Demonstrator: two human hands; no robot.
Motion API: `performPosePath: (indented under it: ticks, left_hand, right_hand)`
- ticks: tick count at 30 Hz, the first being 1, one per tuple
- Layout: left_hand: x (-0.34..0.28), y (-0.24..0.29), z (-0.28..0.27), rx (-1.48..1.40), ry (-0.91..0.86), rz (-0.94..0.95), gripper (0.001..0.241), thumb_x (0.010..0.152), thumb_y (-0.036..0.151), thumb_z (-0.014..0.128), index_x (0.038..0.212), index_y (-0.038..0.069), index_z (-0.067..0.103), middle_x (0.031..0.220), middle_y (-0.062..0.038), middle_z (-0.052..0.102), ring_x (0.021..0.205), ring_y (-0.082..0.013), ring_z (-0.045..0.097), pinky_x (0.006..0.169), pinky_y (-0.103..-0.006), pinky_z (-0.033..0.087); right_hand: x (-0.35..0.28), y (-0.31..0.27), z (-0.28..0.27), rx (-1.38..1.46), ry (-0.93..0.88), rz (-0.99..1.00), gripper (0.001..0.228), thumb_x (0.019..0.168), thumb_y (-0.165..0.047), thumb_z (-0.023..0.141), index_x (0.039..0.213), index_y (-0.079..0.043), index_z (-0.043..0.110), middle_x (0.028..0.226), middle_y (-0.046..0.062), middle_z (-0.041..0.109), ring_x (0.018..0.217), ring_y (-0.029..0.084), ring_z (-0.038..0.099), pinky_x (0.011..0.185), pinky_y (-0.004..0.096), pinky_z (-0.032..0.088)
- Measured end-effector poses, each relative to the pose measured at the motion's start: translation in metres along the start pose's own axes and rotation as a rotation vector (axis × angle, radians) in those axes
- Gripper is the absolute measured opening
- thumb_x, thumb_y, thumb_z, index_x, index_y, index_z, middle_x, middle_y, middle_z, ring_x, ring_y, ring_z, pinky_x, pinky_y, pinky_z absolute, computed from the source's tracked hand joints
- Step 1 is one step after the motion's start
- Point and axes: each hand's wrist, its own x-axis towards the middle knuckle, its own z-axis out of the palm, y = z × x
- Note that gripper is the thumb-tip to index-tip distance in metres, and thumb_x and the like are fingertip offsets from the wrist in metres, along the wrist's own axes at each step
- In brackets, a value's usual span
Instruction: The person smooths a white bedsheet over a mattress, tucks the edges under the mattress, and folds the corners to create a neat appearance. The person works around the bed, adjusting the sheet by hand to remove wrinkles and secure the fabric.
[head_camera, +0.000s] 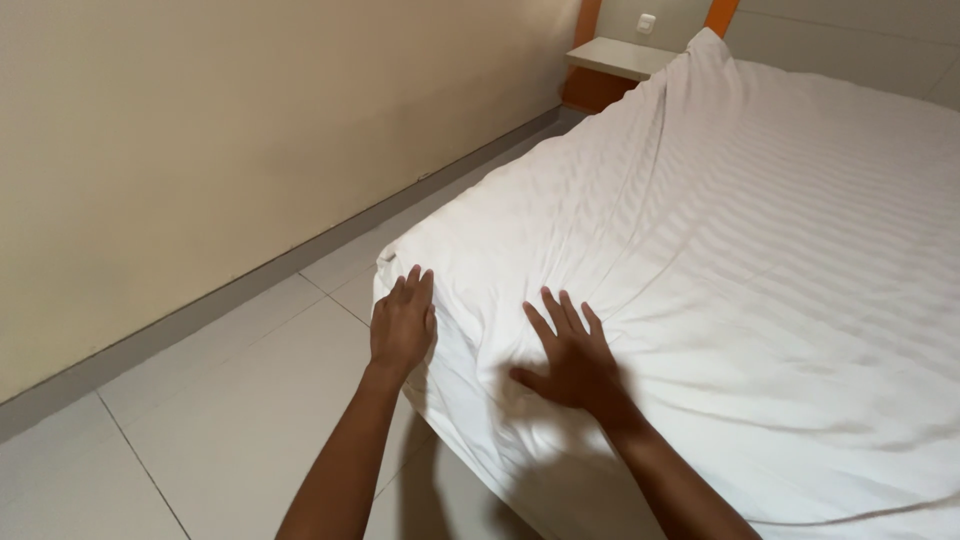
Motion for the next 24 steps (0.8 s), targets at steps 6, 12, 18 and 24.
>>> performPosePath:
  ticks: [6, 12, 18, 24]
  left_hand:
    - [0.014, -0.032, 0.023, 0.063, 0.031, -0.012, 0.051, 0.098, 0.009, 0.058, 0.149, 0.014, 0.056, 0.154, -0.011, 0.052, 0.137, -0.0331, 0.051, 0.106, -0.0485, 0.042]
    - [0.034, -0.043, 0.012, 0.1, 0.056, 0.042, 0.041, 0.097, 0.013, 0.06, 0.137, 0.021, 0.067, 0.149, -0.005, 0.058, 0.133, -0.0305, 0.055, 0.102, -0.0463, 0.043]
    - [0.044, -0.054, 0.007, 0.095, 0.081, 0.065, 0.016, 0.098, 0.018, 0.066, 0.108, 0.014, 0.077, 0.129, 0.001, 0.074, 0.125, -0.0229, 0.063, 0.104, -0.0426, 0.044]
    - [0.052, -0.066, 0.002, 0.121, -0.019, 0.065, 0.026, 0.099, 0.018, 0.067, 0.123, 0.01, 0.073, 0.121, -0.003, 0.074, 0.125, -0.0245, 0.063, 0.101, -0.0439, 0.046]
  right_hand:
    - [0.0, 0.0, 0.006, -0.033, 0.036, 0.02, 0.099, 0.075, -0.07, 0.073, 0.151, -0.013, 0.044, 0.16, 0.02, 0.035, 0.148, 0.038, 0.032, 0.117, 0.059, 0.022]
    - [0.007, -0.004, 0.01, -0.036, 0.034, 0.047, 0.103, 0.075, -0.074, 0.069, 0.153, -0.012, 0.04, 0.161, 0.022, 0.032, 0.149, 0.041, 0.028, 0.117, 0.061, 0.018]
    - [0.057, -0.026, 0.033, -0.02, 0.052, 0.054, 0.101, 0.082, -0.074, 0.064, 0.153, -0.007, 0.04, 0.163, 0.024, 0.029, 0.151, 0.044, 0.024, 0.115, 0.066, 0.014]
    - [0.101, -0.035, 0.071, 0.059, 0.143, 0.017, 0.094, 0.085, -0.065, 0.067, 0.154, -0.004, 0.043, 0.163, 0.024, 0.035, 0.153, 0.041, 0.029, 0.12, 0.065, 0.017]
